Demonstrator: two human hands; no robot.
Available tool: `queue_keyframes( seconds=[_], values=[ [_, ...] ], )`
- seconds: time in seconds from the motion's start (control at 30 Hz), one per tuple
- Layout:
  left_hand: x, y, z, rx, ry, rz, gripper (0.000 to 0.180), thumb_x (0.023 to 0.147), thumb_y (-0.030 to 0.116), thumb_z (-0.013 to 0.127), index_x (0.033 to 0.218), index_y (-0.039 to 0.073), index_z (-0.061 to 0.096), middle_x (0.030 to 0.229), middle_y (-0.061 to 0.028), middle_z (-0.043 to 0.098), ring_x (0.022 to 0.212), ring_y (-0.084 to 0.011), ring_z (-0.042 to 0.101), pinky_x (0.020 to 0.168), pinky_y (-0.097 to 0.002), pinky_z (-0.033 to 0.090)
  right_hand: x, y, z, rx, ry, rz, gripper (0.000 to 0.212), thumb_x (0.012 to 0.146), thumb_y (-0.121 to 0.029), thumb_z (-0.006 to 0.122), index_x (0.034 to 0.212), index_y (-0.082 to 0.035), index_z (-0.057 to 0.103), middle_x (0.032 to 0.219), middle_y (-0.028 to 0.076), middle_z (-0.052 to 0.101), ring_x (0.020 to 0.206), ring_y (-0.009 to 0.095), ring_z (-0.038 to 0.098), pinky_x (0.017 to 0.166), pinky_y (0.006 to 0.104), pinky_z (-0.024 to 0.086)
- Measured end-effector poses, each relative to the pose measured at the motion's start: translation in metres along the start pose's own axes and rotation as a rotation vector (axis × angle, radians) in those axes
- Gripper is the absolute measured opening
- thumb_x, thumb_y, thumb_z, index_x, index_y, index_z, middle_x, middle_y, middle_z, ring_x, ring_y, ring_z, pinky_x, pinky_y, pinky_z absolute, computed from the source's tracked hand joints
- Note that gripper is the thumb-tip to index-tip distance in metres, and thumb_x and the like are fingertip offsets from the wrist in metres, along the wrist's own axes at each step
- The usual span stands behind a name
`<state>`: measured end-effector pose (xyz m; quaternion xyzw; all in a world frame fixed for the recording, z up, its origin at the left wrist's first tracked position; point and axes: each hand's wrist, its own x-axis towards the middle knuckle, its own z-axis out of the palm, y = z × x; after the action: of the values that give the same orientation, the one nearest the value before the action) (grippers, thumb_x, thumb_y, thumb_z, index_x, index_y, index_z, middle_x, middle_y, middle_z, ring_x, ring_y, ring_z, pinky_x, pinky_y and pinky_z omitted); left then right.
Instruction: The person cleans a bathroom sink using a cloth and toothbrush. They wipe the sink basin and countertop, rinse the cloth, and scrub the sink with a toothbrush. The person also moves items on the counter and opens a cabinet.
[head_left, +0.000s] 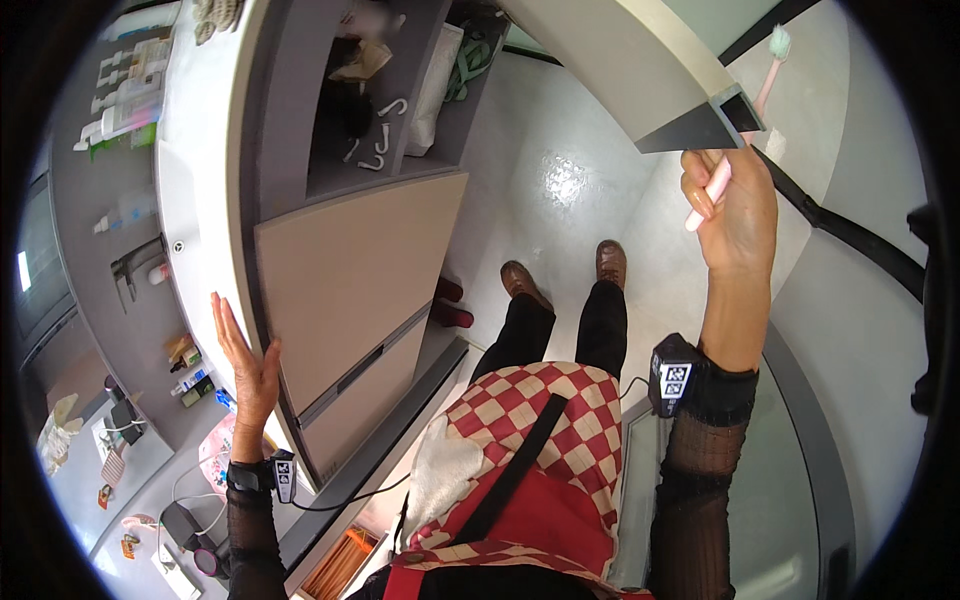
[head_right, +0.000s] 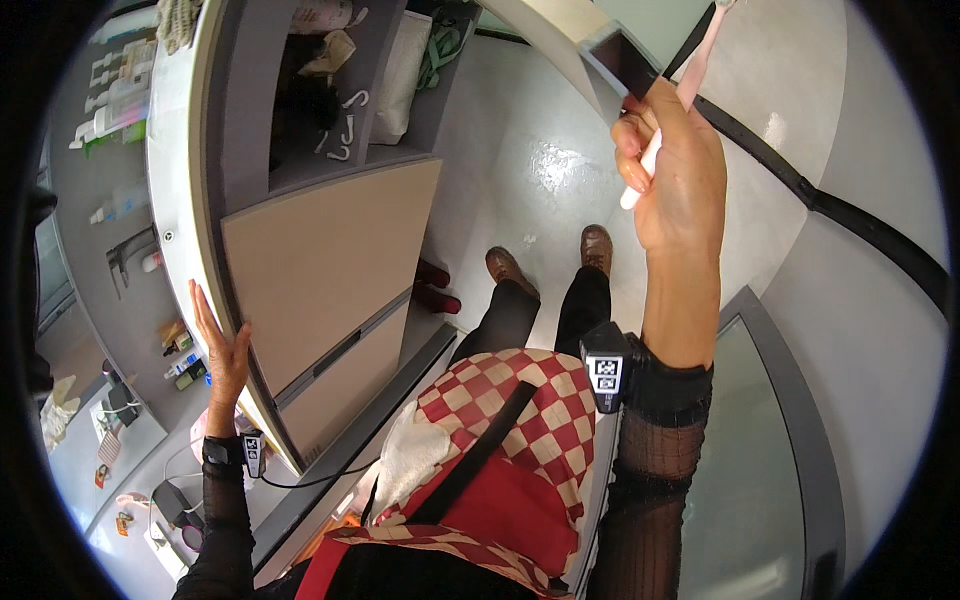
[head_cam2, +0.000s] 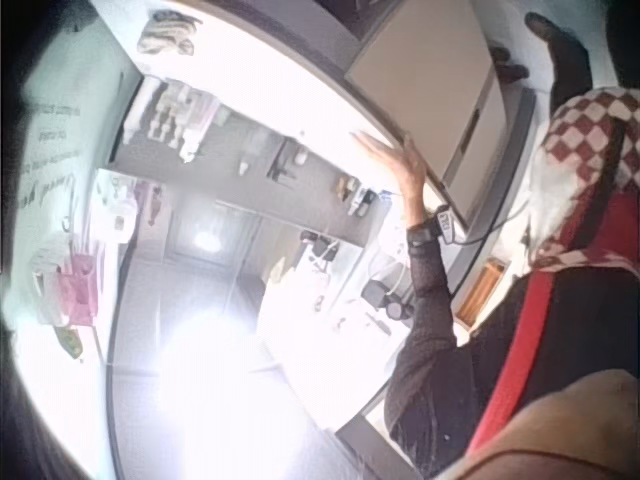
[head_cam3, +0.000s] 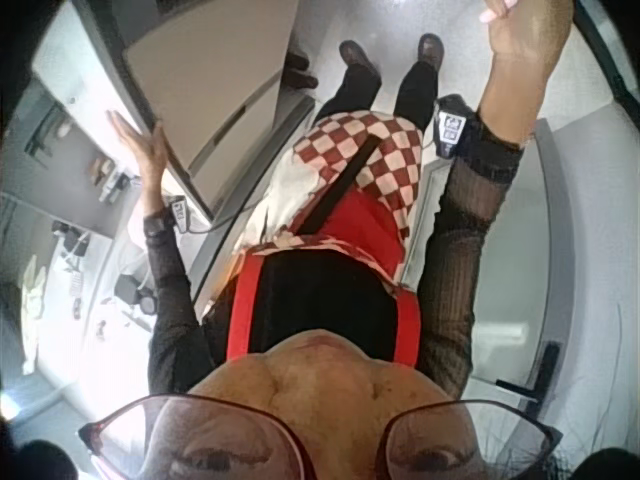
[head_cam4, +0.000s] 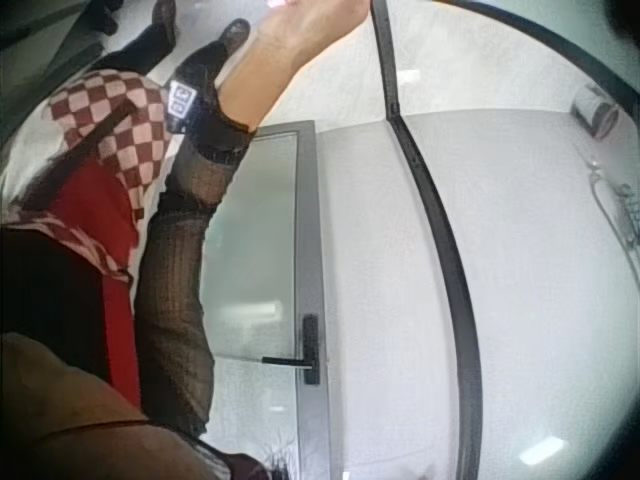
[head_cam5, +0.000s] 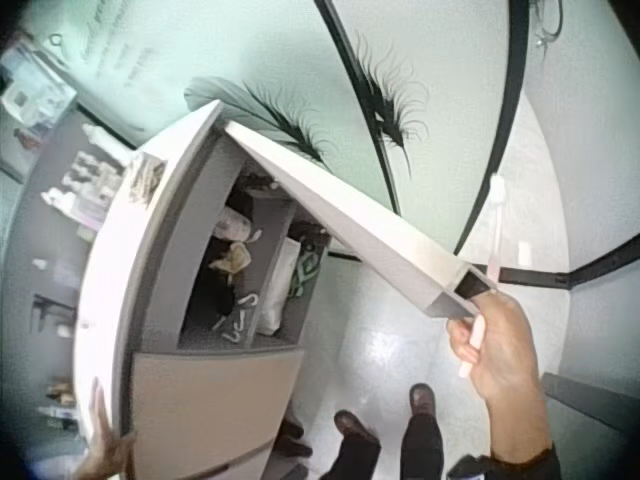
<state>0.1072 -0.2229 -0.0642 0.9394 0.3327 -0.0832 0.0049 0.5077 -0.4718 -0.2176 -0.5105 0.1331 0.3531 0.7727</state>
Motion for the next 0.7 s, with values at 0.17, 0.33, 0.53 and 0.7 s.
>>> queue_keyframes(
  seconds=[0.17, 0.33, 0.53, 0.7],
  values=[
    [0.001, -0.004, 0.002, 0.015, -0.001, 0.012, 0.091, 0.071, -0.005, 0.059, 0.146, 0.003, 0.01, 0.152, -0.0229, 0.008, 0.141, -0.037, 0.01, 0.114, -0.0455, 0.008, 0.015, 0.003, -0.01, 0.082, -0.055, -0.155, 0.026, 0.094, -0.021, 0.05, 0.095, 0.005, 0.054, 0.075, 0.005, 0.05, 0.056, 0.007, 0.042, 0.038, 0.0174, 0.025],
    [-0.002, -0.006, 0.005, -0.029, -0.034, -0.051, 0.09, 0.074, -0.001, 0.06, 0.147, 0.003, 0.007, 0.152, -0.0225, 0.006, 0.141, -0.0366, 0.007, 0.113, -0.0452, 0.006, 0.049, 0.003, -0.042, -0.155, -0.193, -0.376, 0.033, 0.099, -0.029, 0.043, 0.1, 0.002, 0.055, 0.077, 0.004, 0.046, 0.055, 0.007, 0.04, 0.041, 0.0153, 0.026],
    [-0.003, -0.008, 0.004, -0.037, -0.067, -0.074, 0.086, 0.08, 0.006, 0.059, 0.147, 0.003, 0.005, 0.153, -0.0222, 0.003, 0.141, -0.036, 0.005, 0.113, -0.0438, 0.006, 0.063, -0.003, -0.051, -0.763, -0.008, -0.618, 0.047, 0.099, -0.045, 0.031, 0.109, -0.004, 0.051, 0.077, 0.003, 0.039, 0.059, 0.007, 0.045, 0.047, 0.014, 0.032],
    [-0.008, -0.012, 0.003, -0.033, -0.087, -0.115, 0.085, 0.082, 0.008, 0.059, 0.147, 0.002, 0.004, 0.153, -0.0218, 0.003, 0.141, -0.0352, 0.006, 0.113, -0.0433, 0.006, 0.083, -0.015, -0.04, 0.449, -0.408, -0.284, 0.029, 0.098, -0.03, 0.042, 0.098, -0.003, 0.052, 0.069, 0.006, 0.054, 0.056, 0.015, 0.057, 0.041, 0.0206, 0.043]
  ],
)
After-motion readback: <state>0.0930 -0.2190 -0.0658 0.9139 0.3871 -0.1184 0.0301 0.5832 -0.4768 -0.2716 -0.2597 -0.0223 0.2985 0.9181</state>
